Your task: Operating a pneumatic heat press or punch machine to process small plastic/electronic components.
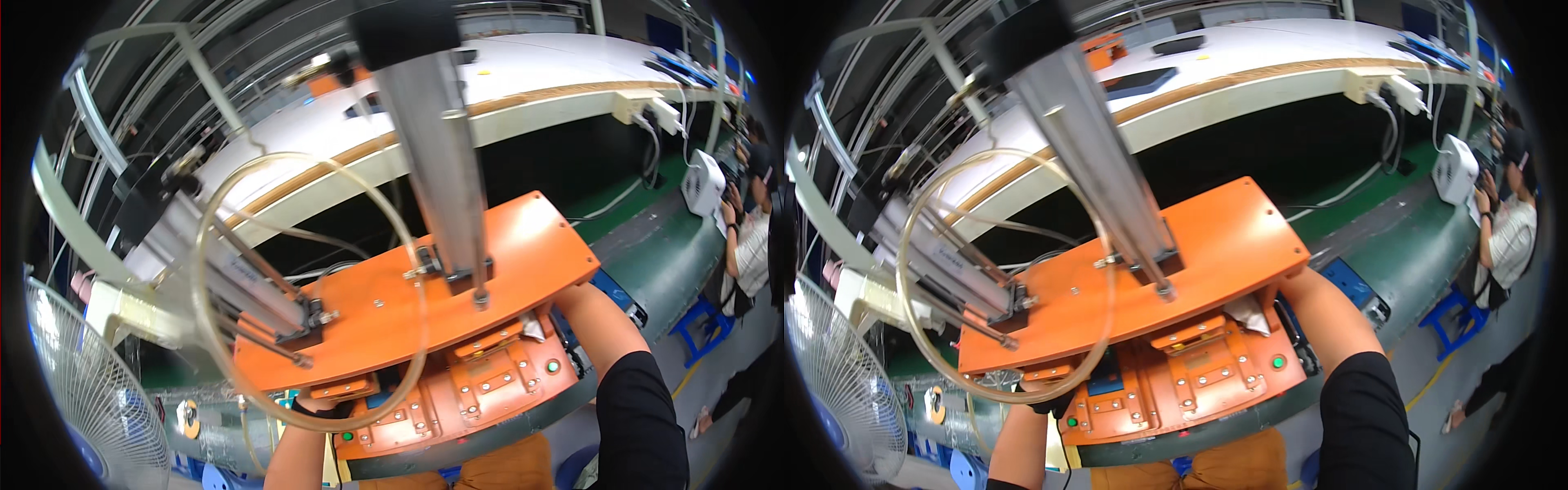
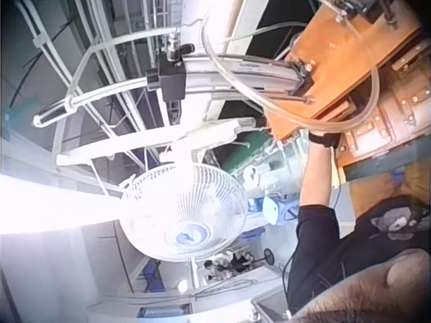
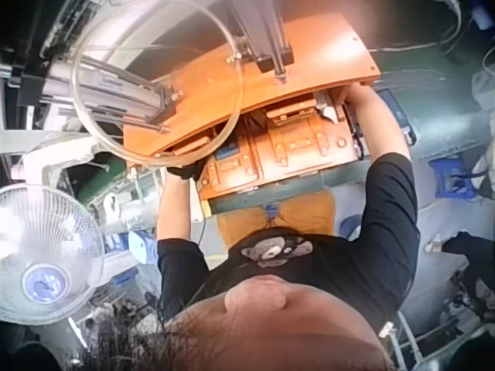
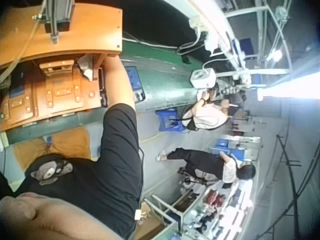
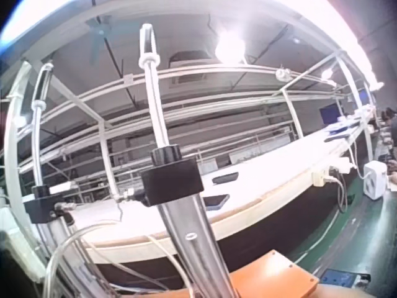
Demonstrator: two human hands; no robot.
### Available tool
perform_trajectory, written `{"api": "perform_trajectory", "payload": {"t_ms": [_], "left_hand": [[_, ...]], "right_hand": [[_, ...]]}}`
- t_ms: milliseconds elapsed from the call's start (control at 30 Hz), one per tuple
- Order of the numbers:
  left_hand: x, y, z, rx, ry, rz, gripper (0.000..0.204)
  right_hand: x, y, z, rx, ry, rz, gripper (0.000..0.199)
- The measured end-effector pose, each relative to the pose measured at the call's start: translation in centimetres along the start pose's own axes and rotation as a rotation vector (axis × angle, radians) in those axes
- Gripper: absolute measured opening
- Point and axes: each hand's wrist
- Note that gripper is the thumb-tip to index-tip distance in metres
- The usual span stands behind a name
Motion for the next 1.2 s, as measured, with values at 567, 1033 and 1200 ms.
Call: {"api": "perform_trajectory", "payload": {"t_ms": [567,1033,1200], "left_hand": [[2.9,-2.9,-21.1,-0.012,-0.270,0.076,0.027],[5.8,-1.6,-33.8,-0.255,-0.147,0.420,0.070],[5.1,-3.6,-32.9,-0.170,-0.360,0.395,0.034]], "right_hand": [[-18.6,17.6,-13.6,0.581,-0.178,-0.058,0.013],[-8.7,42.2,-12.6,-0.265,0.456,0.177,0.030],[2.1,39.9,-11.0,-0.398,0.319,-0.004,0.036]]}}
Point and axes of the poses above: each hand's wrist, its own z-axis towards the middle knuckle, its own x-axis out of the palm, y = z × x, and after that the axes turned 15 degrees about x, right-handed
